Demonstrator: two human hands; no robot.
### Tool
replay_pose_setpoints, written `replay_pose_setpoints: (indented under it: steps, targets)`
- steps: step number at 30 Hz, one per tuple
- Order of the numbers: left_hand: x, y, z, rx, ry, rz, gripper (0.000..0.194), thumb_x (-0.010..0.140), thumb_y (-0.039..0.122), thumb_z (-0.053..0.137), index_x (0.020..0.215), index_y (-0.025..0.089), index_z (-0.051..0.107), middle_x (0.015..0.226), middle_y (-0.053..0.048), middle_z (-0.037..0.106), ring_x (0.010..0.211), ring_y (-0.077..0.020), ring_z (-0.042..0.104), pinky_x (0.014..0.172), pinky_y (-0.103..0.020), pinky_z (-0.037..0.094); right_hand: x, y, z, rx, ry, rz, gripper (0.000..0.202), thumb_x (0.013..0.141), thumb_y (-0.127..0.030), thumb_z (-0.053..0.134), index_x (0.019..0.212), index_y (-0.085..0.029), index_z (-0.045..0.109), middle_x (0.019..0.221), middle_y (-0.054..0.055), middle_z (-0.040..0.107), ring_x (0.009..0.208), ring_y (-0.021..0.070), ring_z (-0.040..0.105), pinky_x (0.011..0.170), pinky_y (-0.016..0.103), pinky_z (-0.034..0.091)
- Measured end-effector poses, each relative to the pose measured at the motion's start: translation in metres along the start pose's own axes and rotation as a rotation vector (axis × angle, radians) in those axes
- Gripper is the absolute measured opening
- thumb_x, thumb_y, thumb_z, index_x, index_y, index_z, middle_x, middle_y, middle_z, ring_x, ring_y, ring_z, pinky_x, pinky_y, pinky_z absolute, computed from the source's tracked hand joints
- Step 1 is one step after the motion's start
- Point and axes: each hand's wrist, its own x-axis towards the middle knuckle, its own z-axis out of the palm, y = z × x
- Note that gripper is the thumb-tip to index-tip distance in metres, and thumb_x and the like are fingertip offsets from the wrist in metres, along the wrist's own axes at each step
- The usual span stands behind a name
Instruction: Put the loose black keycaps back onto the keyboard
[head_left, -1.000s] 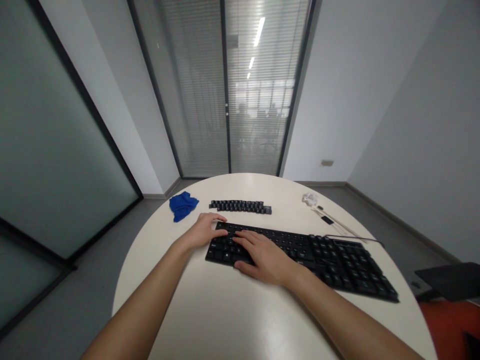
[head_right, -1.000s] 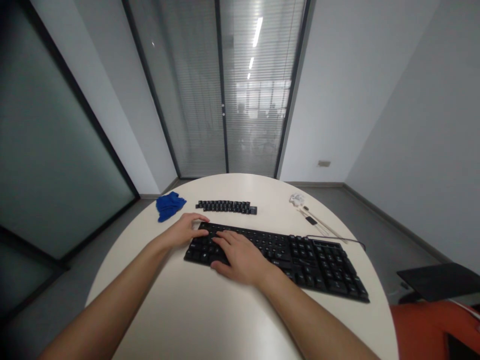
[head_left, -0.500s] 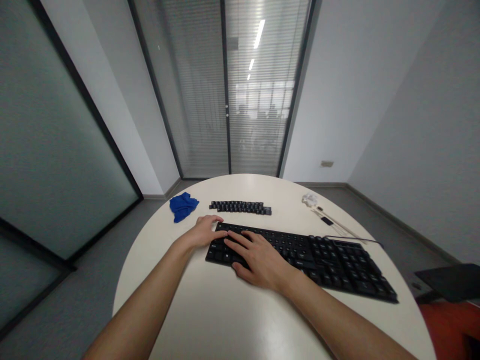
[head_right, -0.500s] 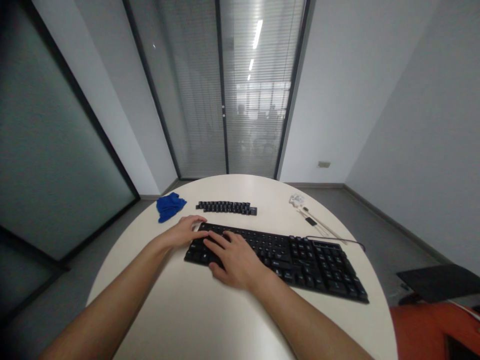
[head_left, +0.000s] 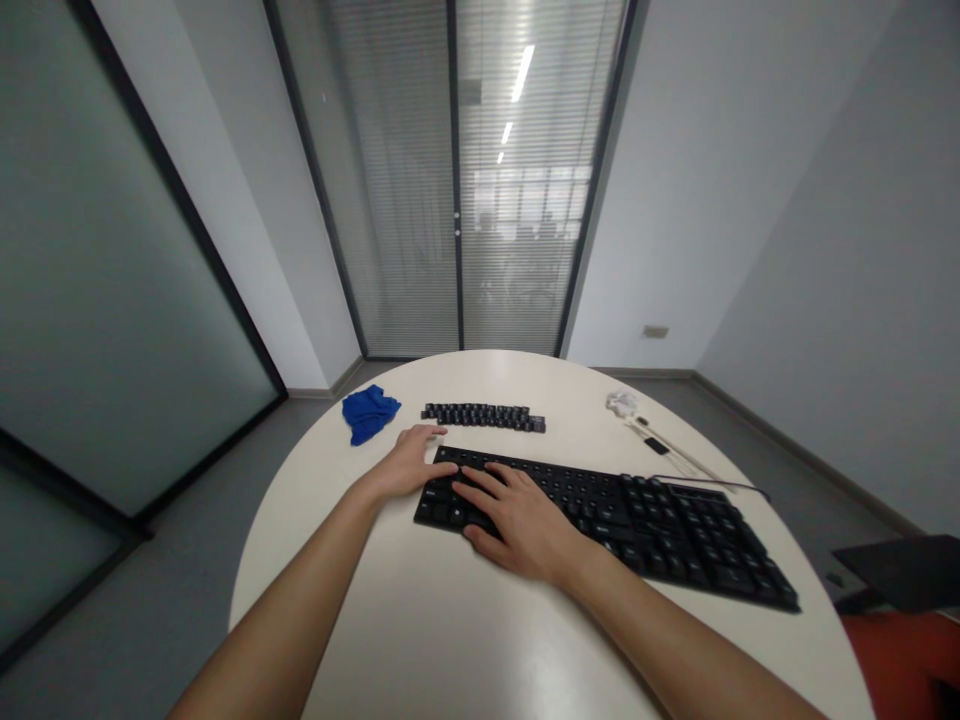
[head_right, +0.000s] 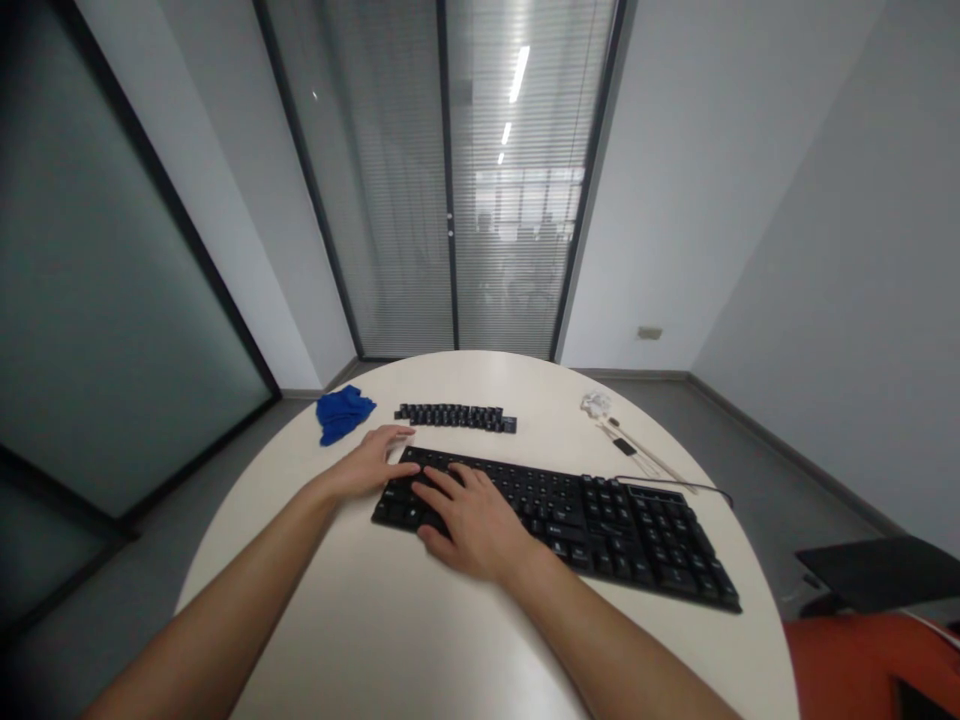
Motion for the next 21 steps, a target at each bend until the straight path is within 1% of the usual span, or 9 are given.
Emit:
replay_pose_setpoints:
  steps: [3, 5, 7, 8, 12, 15, 17, 19, 21]
  targets:
    - [0.005, -0.005, 0.005, -0.013, 0.161, 0.059, 0.053, 0.091, 0.045, 0.058, 0.135, 0.016, 0.055, 0.139, -0.015, 0.056, 0.13, -0.0292, 0.051, 0.113, -0.046, 0.037, 0.0, 0.001, 0.002, 0.004, 0.005, 0.003, 0.056, 0.096, -0.045, 0.051, 0.149, -0.027, 0.045, 0.155, 0.005, 0.044, 0.138, 0.0358, 0.038, 0.114, 0.054, 0.032]
    - [0.009, -0.01, 0.008, 0.049, 0.207, 0.126, 0.051, 0.097, 0.039, 0.047, 0.142, 0.015, 0.048, 0.144, -0.014, 0.053, 0.135, -0.028, 0.046, 0.116, -0.047, 0.034, -0.001, 0.002, 0.003, 0.0, 0.002, 0.0, 0.056, 0.096, -0.046, 0.051, 0.149, -0.027, 0.045, 0.155, 0.006, 0.044, 0.138, 0.036, 0.038, 0.114, 0.054, 0.032]
    - [0.013, -0.015, 0.012, 0.119, 0.174, 0.179, 0.053, 0.099, 0.035, 0.041, 0.148, 0.014, 0.042, 0.148, -0.014, 0.05, 0.139, -0.0282, 0.041, 0.117, -0.048, 0.031, -0.001, 0.002, 0.004, -0.006, 0.0, -0.006, 0.057, 0.096, -0.046, 0.051, 0.149, -0.027, 0.044, 0.155, 0.006, 0.044, 0.139, 0.0361, 0.038, 0.114, 0.054, 0.032]
    - [0.014, -0.018, 0.014, 0.142, 0.148, 0.182, 0.054, 0.1, 0.034, 0.038, 0.15, 0.014, 0.039, 0.149, -0.014, 0.049, 0.139, -0.0285, 0.04, 0.117, -0.048, 0.031, -0.001, 0.003, 0.004, -0.008, 0.002, -0.007, 0.057, 0.097, -0.046, 0.05, 0.15, -0.027, 0.043, 0.155, 0.006, 0.044, 0.139, 0.036, 0.038, 0.115, 0.053, 0.031]
    - [0.02, -0.027, 0.019, 0.182, 0.095, 0.131, 0.055, 0.102, 0.034, 0.031, 0.153, 0.015, 0.035, 0.15, -0.013, 0.049, 0.137, -0.0292, 0.043, 0.115, -0.049, 0.034, -0.001, 0.002, 0.004, -0.008, 0.001, -0.005, 0.062, 0.097, -0.046, 0.05, 0.154, -0.026, 0.037, 0.155, 0.006, 0.043, 0.139, 0.0356, 0.037, 0.115, 0.053, 0.031]
    - [0.021, -0.029, 0.02, 0.201, 0.111, 0.126, 0.054, 0.102, 0.034, 0.032, 0.152, 0.015, 0.038, 0.149, -0.013, 0.05, 0.135, -0.0291, 0.045, 0.113, -0.049, 0.036, -0.001, 0.001, 0.003, -0.005, -0.001, -0.004, 0.062, 0.097, -0.046, 0.05, 0.154, -0.024, 0.036, 0.155, 0.007, 0.043, 0.14, 0.0352, 0.036, 0.116, 0.052, 0.031]
    - [0.02, -0.028, 0.019, 0.223, 0.13, 0.14, 0.051, 0.102, 0.035, 0.033, 0.147, 0.015, 0.045, 0.146, -0.013, 0.053, 0.134, -0.0289, 0.046, 0.112, -0.049, 0.038, -0.001, 0.001, 0.002, -0.005, -0.006, -0.001, 0.062, 0.097, -0.047, 0.049, 0.153, -0.024, 0.037, 0.155, 0.007, 0.043, 0.14, 0.0352, 0.036, 0.116, 0.051, 0.031]
    - [0.019, -0.028, 0.018, 0.257, 0.141, 0.168, 0.044, 0.102, 0.035, 0.037, 0.137, 0.017, 0.055, 0.138, -0.011, 0.059, 0.129, -0.0283, 0.05, 0.11, -0.048, 0.04, -0.001, 0.001, 0.002, -0.005, -0.013, 0.001, 0.062, 0.097, -0.047, 0.049, 0.153, -0.024, 0.037, 0.155, 0.007, 0.043, 0.14, 0.0353, 0.036, 0.116, 0.051, 0.03]
    - [0.018, -0.029, 0.016, 0.291, 0.148, 0.199, 0.035, 0.1, 0.033, 0.042, 0.123, 0.02, 0.065, 0.127, -0.009, 0.065, 0.121, -0.0273, 0.055, 0.107, -0.046, 0.042, -0.001, 0.002, 0.003, -0.005, -0.015, 0.0, 0.062, 0.097, -0.047, 0.049, 0.154, -0.024, 0.037, 0.155, 0.007, 0.043, 0.14, 0.0352, 0.036, 0.117, 0.051, 0.029]
